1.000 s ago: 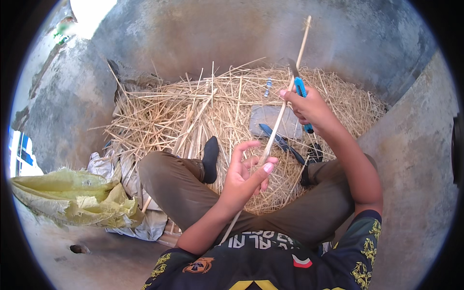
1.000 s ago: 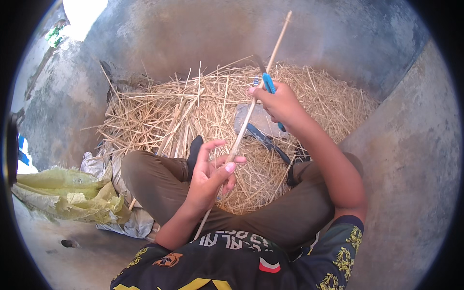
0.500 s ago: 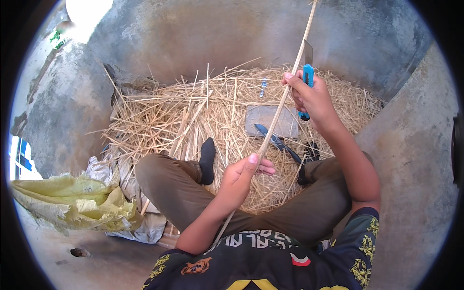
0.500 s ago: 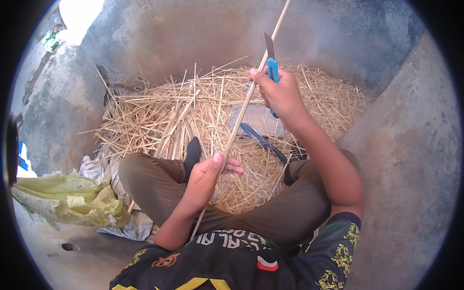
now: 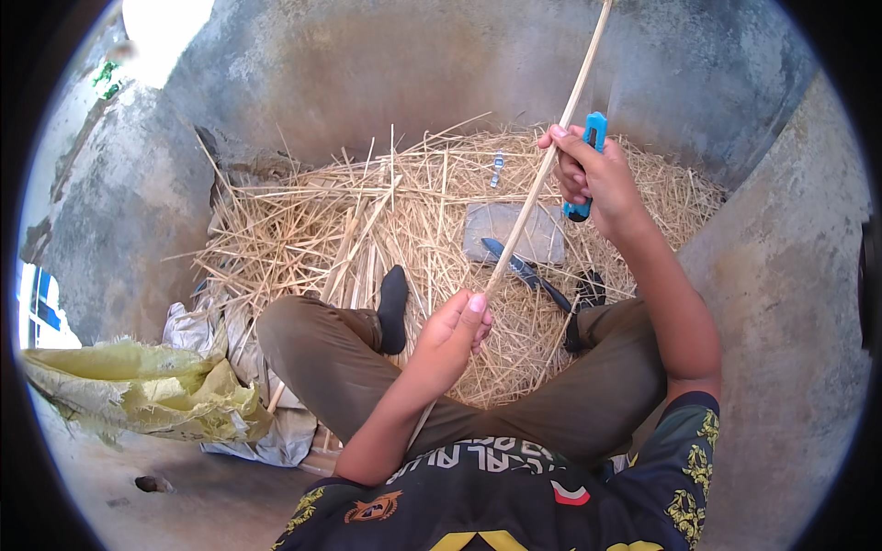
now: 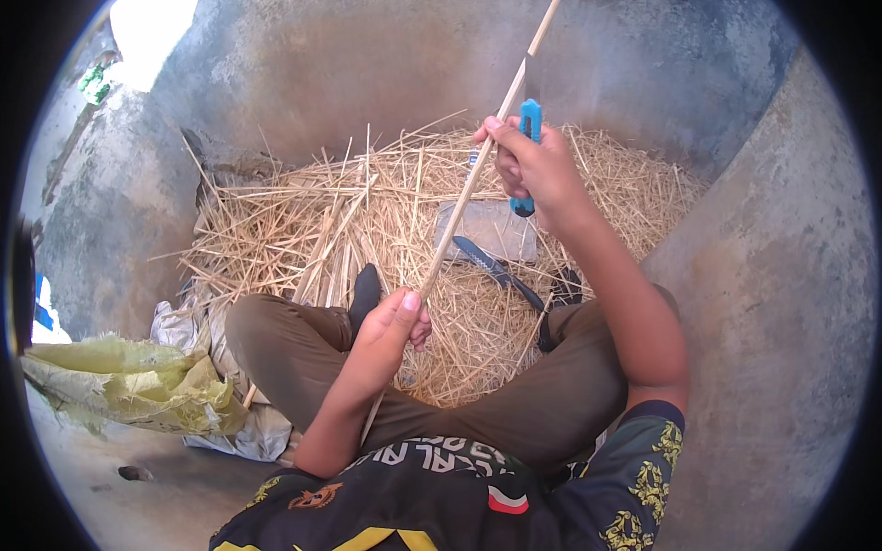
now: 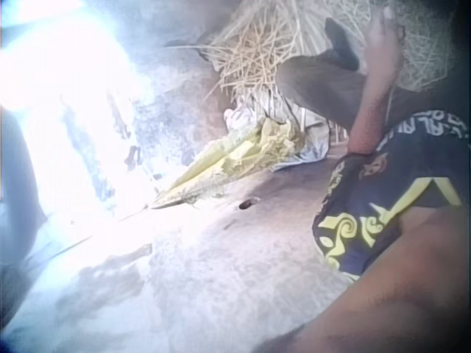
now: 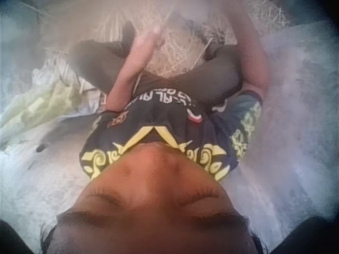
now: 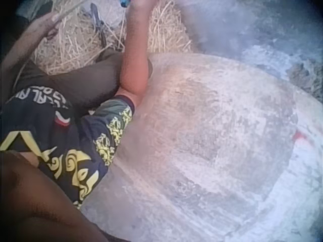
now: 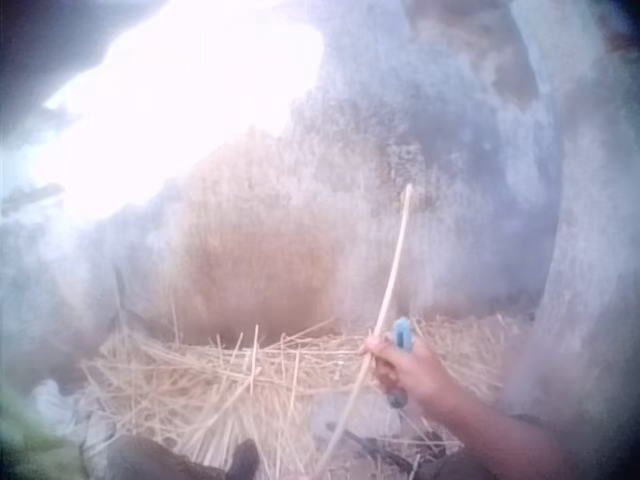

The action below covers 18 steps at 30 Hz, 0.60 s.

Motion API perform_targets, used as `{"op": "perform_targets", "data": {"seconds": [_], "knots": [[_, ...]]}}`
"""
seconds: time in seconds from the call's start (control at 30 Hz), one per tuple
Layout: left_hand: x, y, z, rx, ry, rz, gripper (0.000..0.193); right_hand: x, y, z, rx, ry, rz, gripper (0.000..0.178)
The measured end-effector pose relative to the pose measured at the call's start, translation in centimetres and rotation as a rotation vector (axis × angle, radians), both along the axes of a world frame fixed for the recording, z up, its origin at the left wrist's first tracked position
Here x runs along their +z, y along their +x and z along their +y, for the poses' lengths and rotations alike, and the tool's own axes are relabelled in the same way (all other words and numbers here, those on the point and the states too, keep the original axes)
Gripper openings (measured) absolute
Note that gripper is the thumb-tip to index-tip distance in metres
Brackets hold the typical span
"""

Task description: The person sits cross-legged on a straw-covered floor and uses a knife to strip bark and sharpen a long wooden stick. They repeatedly rotate the stick and scrape the blade along its length to smooth the surface and create a pointed tip.

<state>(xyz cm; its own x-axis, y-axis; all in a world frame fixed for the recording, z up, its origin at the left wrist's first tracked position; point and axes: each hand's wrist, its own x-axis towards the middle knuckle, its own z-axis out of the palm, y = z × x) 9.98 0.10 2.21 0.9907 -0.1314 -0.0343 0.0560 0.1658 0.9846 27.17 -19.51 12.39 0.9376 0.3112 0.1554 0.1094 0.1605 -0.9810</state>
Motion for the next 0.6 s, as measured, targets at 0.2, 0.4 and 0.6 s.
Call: {"op": "perform_targets", "data": {"seconds": [0.2,0.4,0.6], "knots": [[-0.3,-0.2,0.0,0.093,0.181,-0.086,0.034,0.0,0.0,-0.2,-0.001,-0.008,0.005,0.029],[1.0,0.9,1.1,0.495,0.795,-0.443,0.031,-0.2,0.6,-0.8,-0.002,0.040,-0.010,0.027],[0.5,-0.3,-0.6,0.294,0.486,-0.324,0.036,-0.8,0.2,0.1,0.093,0.013,0.035,0.027]]}}
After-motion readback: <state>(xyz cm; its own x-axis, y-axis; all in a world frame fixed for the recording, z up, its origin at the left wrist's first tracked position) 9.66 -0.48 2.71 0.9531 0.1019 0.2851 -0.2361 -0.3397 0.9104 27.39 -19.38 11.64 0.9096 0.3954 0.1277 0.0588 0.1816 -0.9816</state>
